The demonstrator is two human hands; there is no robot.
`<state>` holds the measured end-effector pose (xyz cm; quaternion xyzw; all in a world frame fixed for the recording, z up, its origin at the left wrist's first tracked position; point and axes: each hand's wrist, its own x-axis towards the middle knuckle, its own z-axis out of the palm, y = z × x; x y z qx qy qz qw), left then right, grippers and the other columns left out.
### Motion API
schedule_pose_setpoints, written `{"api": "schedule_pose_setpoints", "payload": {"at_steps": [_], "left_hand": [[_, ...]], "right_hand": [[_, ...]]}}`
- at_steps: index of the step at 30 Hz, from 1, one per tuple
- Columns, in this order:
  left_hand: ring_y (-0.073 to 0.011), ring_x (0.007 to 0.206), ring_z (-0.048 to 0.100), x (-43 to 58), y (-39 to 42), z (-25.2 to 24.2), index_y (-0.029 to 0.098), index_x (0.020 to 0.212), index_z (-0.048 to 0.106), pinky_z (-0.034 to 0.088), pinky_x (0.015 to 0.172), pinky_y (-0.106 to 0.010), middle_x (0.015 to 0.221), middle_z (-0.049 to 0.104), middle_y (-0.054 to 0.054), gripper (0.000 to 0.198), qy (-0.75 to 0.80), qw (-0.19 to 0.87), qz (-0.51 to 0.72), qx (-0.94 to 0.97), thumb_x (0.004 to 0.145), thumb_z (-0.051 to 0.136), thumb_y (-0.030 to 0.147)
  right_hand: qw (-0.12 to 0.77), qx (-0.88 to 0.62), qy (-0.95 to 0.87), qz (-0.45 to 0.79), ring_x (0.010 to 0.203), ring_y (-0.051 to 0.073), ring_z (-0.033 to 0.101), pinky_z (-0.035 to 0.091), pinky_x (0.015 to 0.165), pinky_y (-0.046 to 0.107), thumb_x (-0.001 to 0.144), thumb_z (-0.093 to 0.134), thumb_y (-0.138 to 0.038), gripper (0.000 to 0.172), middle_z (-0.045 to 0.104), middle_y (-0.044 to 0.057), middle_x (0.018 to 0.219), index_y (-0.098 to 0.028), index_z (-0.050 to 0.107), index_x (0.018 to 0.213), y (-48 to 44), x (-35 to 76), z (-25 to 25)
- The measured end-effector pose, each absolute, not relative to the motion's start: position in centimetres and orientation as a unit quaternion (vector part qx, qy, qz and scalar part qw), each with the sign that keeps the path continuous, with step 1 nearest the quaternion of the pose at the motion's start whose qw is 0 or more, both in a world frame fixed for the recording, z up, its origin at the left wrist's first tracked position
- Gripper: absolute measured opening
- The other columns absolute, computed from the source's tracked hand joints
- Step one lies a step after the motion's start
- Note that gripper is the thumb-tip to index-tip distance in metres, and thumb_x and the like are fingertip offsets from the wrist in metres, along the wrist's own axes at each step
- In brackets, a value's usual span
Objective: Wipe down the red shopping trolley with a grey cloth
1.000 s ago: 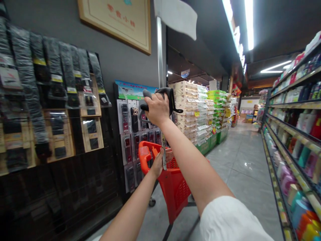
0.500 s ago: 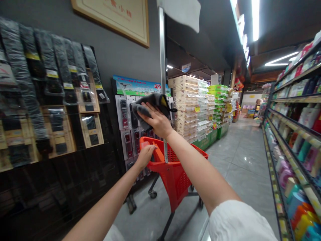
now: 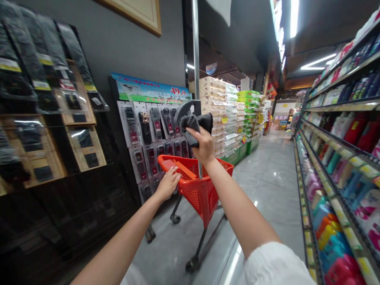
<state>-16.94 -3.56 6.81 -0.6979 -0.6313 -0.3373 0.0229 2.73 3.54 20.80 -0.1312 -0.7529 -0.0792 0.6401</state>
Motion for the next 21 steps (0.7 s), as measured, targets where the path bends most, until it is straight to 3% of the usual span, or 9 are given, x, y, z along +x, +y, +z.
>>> {"api": "schedule_pose_setpoints", "payload": {"at_steps": [7,10,14,18,21], "left_hand": [[-0.0329,0.139,0.038,-14.1,-4.6,6.9,0.021,0.108,0.072,0.025,0.117,-0.052,0.146,0.049,-0.012,0.040,-0.619,0.038,-0.338,-0.708,0.095,0.039,0.039],[-0.0326,0.130,0.047,-14.0,-4.6,7.4,0.023,0.104,0.074,0.031,0.113,-0.050,0.136,0.058,-0.012,0.036,-0.611,0.062,-0.339,-0.713,0.093,0.044,0.039],[-0.0282,0.114,0.058,-15.8,-2.9,8.8,0.021,0.109,0.073,0.040,0.107,-0.046,0.116,0.069,-0.012,0.037,-0.606,0.086,-0.340,-0.714,0.092,0.042,0.032],[-0.0286,0.134,0.045,-18.1,-0.3,9.3,0.015,0.124,0.065,0.028,0.116,-0.049,0.137,0.059,-0.014,0.044,-0.687,0.103,-0.294,-0.656,0.094,0.040,0.035],[-0.0292,0.143,0.034,-18.6,0.8,9.0,0.016,0.135,0.056,0.020,0.118,-0.055,0.150,0.046,-0.013,0.048,-0.723,0.085,-0.251,-0.638,0.096,0.038,0.037]], "right_hand": [[0.696,-0.242,-0.676,0.010,0.116,0.028,0.061,0.047,0.102,0.049,0.085,0.050,-0.022,0.043,0.066,0.010,0.122,-0.023,0.063,0.125,3.1,5.7,7.2],[0.657,-0.282,-0.697,0.046,0.123,0.030,0.056,0.045,0.105,0.051,0.083,0.052,-0.018,0.047,0.062,0.011,0.130,-0.023,0.061,0.129,2.3,5.7,1.8],[0.611,-0.282,-0.735,0.084,0.130,0.029,0.051,0.041,0.109,0.050,0.083,0.053,-0.017,0.051,0.057,0.009,0.138,-0.027,0.059,0.132,0.2,5.9,-1.3],[0.584,-0.211,-0.772,0.133,0.131,0.028,0.050,0.037,0.112,0.048,0.084,0.055,-0.024,0.046,0.057,0.005,0.138,-0.031,0.062,0.129,-0.5,6.4,-2.2],[0.632,-0.258,-0.694,0.229,0.128,0.027,0.053,0.035,0.113,0.048,0.086,0.056,-0.030,0.038,0.063,0.008,0.131,-0.025,0.067,0.122,1.3,5.7,-3.6]]}}
